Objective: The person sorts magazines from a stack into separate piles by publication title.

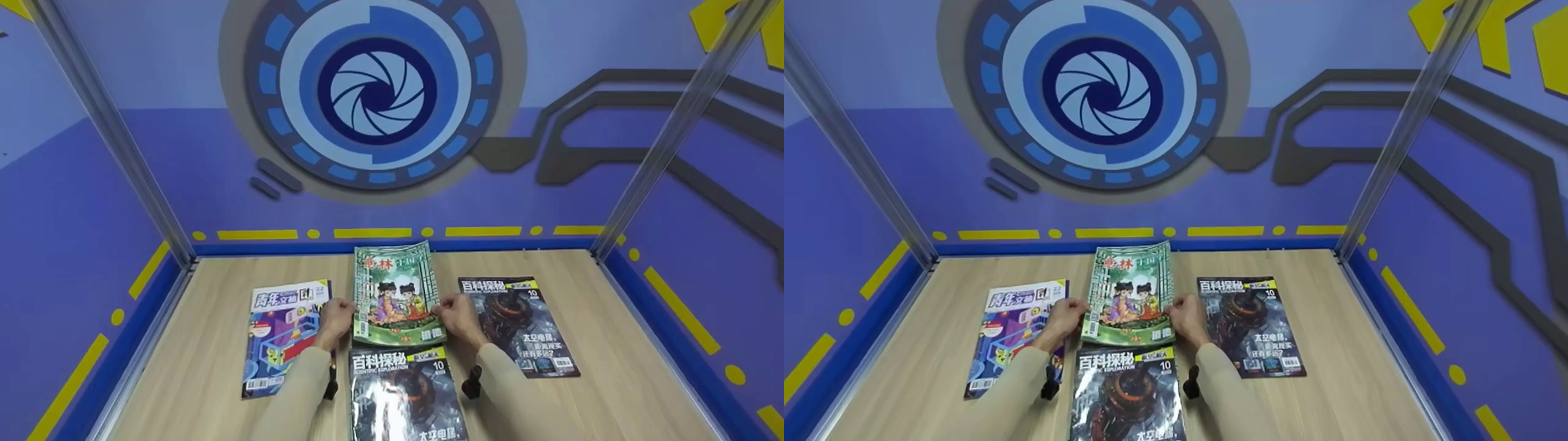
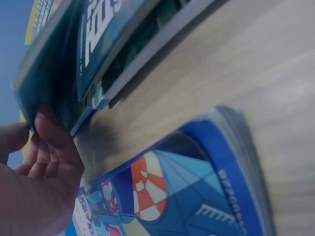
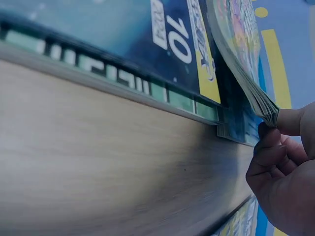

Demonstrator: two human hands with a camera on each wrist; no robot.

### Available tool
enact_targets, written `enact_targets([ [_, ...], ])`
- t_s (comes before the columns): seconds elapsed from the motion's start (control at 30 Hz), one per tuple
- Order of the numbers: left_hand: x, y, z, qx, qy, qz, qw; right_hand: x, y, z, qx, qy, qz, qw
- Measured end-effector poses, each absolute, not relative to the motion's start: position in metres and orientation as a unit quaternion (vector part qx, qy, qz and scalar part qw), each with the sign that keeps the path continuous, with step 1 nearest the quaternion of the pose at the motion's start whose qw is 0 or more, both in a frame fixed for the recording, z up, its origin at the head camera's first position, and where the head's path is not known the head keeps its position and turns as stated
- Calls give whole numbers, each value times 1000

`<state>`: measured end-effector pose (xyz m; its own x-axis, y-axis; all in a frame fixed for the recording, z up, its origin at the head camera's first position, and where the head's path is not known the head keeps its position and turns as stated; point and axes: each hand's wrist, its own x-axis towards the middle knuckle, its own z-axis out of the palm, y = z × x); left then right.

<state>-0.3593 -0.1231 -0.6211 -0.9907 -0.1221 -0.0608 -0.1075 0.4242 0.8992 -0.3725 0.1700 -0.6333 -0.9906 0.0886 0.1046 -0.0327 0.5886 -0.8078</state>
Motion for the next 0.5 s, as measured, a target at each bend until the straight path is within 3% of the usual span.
enact_targets([
  [0.2,-361,-128,-631,66,-848,-527,0,-375,171,-639,-1,-898,434,71],
  [0.4,-371,-127,-641,75,-857,-510,-2,-404,182,-677,26,-913,395,93],
  [0.5,-379,-127,-653,71,-869,-490,9,-411,185,-686,10,-920,385,75],
])
